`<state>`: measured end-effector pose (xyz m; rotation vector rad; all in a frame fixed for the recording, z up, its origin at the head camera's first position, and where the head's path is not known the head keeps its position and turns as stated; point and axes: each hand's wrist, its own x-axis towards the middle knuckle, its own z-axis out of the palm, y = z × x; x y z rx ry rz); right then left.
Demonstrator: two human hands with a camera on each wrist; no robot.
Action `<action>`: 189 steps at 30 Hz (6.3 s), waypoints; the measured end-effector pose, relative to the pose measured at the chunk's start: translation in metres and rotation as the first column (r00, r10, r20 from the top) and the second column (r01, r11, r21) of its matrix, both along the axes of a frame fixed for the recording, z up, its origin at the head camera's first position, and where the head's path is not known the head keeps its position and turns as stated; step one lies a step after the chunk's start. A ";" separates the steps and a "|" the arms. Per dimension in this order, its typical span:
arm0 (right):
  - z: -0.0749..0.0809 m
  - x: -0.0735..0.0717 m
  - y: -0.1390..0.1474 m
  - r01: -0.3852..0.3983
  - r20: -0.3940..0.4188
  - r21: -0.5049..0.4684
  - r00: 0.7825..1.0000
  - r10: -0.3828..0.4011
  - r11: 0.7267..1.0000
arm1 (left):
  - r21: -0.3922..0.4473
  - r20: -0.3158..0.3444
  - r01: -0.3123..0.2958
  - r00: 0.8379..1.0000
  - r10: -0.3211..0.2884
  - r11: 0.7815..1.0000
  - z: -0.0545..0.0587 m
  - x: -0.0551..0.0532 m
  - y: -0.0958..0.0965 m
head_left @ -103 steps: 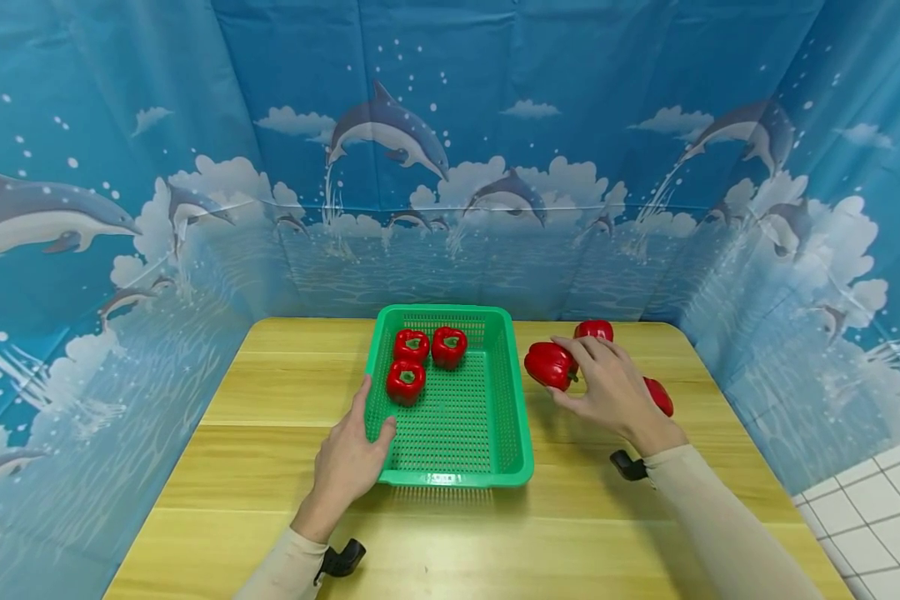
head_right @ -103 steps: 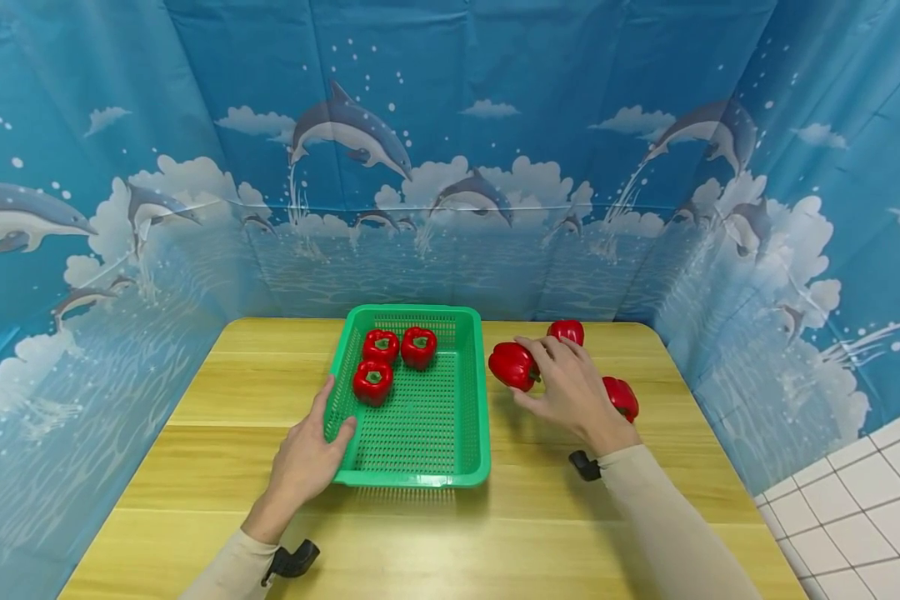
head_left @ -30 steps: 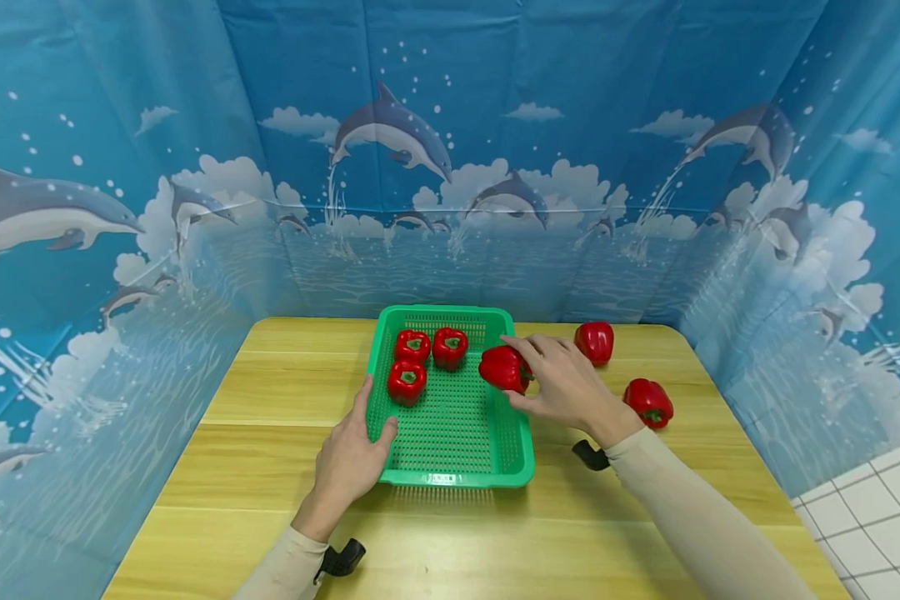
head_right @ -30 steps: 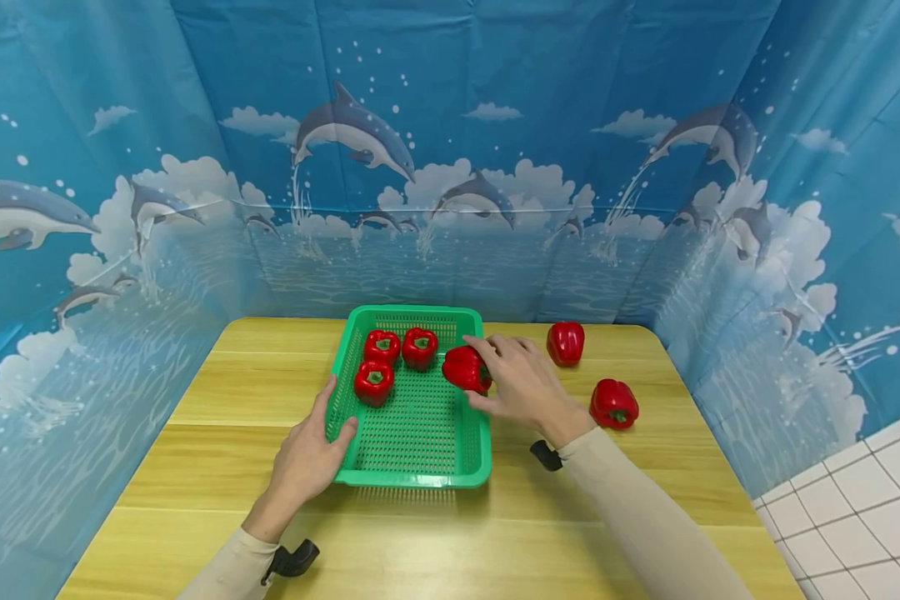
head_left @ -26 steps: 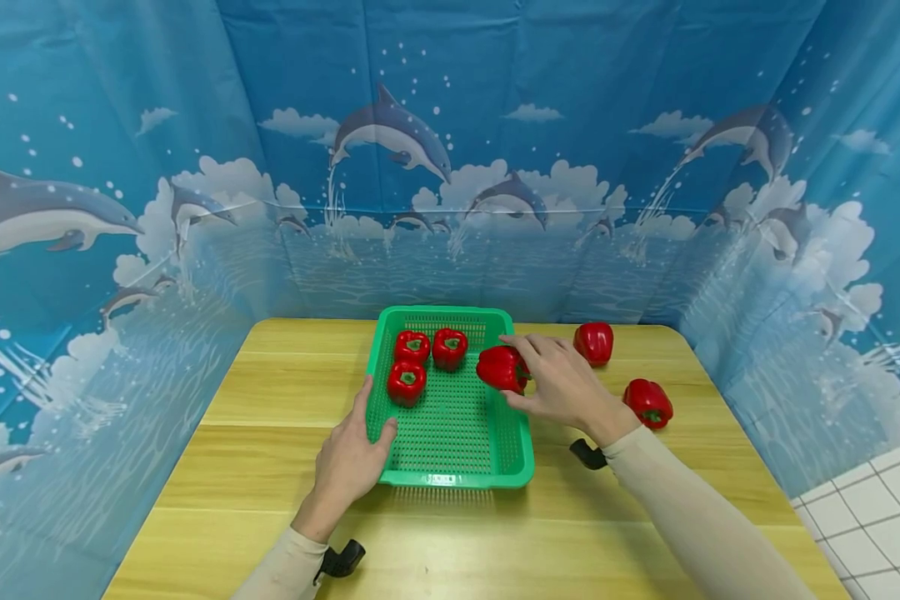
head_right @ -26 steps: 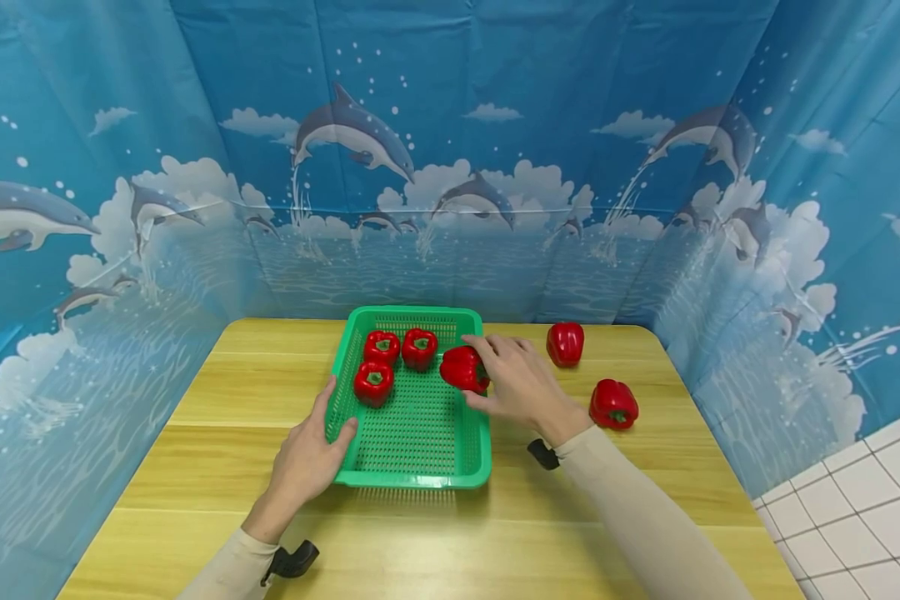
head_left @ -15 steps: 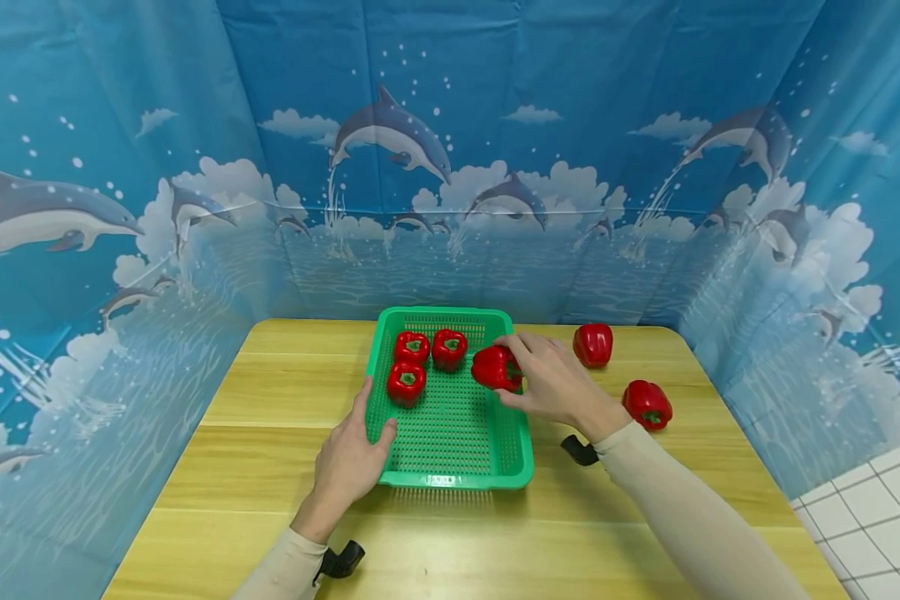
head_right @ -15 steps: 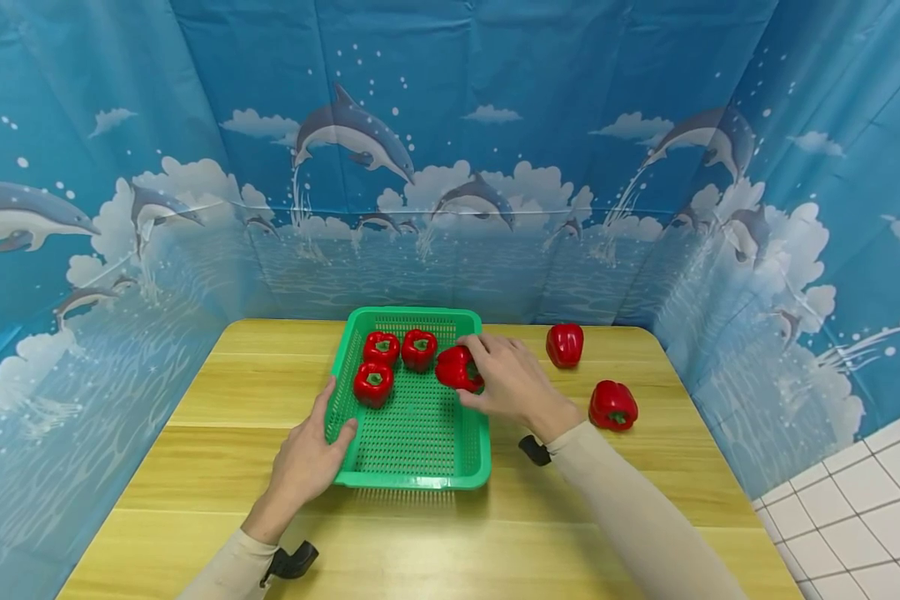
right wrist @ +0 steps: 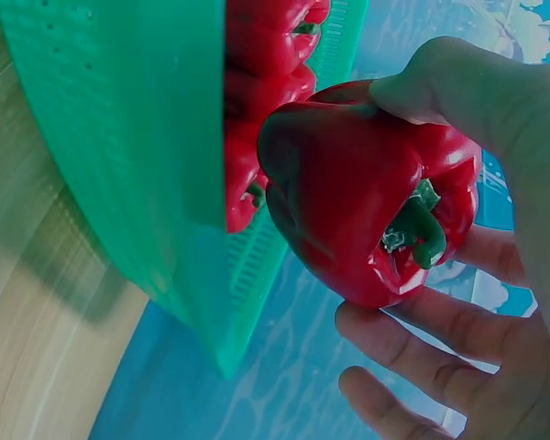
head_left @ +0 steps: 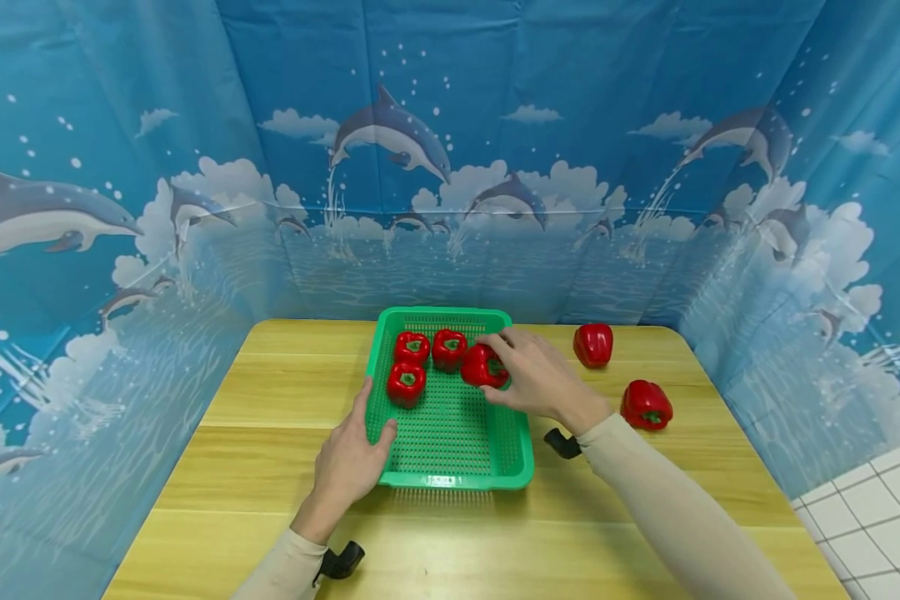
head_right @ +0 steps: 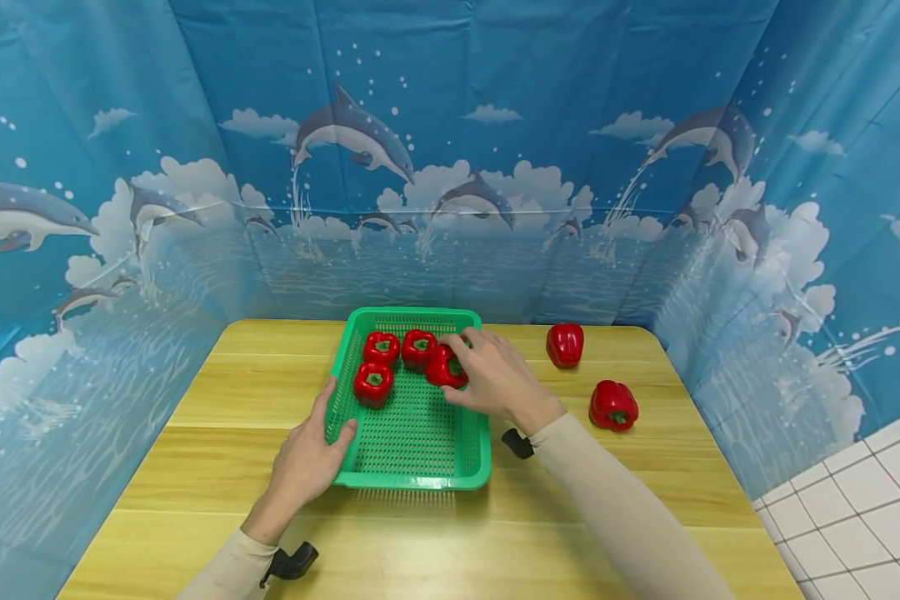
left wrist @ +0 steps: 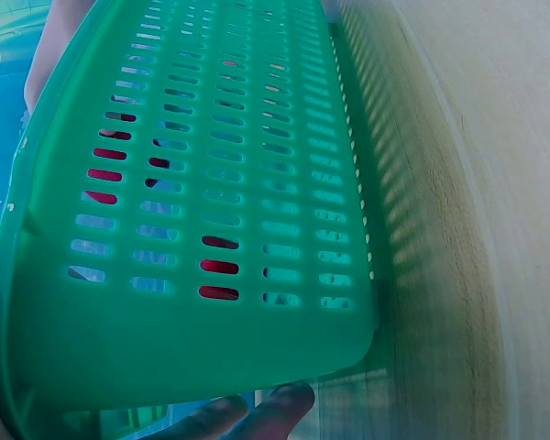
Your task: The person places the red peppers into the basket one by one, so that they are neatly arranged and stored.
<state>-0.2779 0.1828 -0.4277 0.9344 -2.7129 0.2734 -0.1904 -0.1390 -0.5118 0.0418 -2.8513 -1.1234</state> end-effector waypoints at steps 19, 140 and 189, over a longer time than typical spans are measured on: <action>0.002 -0.007 -0.033 0.051 0.123 0.014 0.991 -0.052 0.999 | 0.002 -0.006 0.001 1.000 -0.001 1.000 0.001 0.000 -0.001; -0.065 0.042 0.141 0.295 -0.047 -0.323 0.944 -0.327 0.899 | 0.011 0.018 0.001 1.000 -0.001 1.000 -0.001 0.001 0.001; -0.106 0.051 0.191 0.516 0.310 -0.316 0.849 -0.427 0.796 | 0.015 0.010 -0.008 1.000 0.008 1.000 0.001 0.003 0.000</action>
